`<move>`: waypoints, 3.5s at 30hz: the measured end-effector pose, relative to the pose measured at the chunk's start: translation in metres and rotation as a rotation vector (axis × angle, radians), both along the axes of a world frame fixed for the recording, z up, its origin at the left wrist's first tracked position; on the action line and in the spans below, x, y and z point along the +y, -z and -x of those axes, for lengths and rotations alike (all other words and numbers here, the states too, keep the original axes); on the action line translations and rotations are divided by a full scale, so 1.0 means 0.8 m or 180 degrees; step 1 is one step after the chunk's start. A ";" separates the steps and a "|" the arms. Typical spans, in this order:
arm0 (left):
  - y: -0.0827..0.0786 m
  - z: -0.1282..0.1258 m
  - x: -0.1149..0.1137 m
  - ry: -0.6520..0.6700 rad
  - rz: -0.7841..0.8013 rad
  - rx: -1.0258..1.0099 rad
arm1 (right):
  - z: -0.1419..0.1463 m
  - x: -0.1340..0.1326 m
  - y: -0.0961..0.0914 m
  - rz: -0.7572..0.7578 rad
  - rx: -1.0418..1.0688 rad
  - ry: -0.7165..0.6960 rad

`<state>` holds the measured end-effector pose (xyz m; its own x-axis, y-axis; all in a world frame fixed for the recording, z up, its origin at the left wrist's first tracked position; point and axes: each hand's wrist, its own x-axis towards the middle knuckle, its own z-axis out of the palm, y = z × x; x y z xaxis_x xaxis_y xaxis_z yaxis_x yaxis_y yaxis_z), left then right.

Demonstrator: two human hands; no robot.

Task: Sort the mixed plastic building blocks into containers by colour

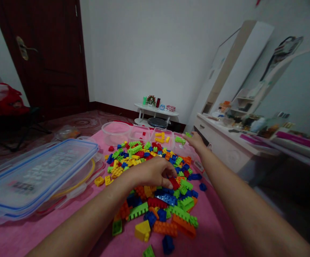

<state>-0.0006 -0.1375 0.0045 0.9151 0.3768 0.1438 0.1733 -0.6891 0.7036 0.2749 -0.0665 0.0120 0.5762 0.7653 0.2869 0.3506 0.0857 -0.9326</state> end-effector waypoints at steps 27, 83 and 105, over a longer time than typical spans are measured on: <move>0.038 -0.015 0.003 -0.0386 -0.1261 0.0070 | 0.144 -0.173 -0.034 0.0330 -0.1644 -0.2316; -0.005 0.046 0.062 -0.1684 -0.0842 0.0322 | 0.211 -0.206 -0.003 0.1734 -0.4294 -0.2617; -0.005 0.045 0.063 -0.1941 -0.0807 0.0028 | 0.243 -0.187 0.044 0.0559 -0.3612 -0.2106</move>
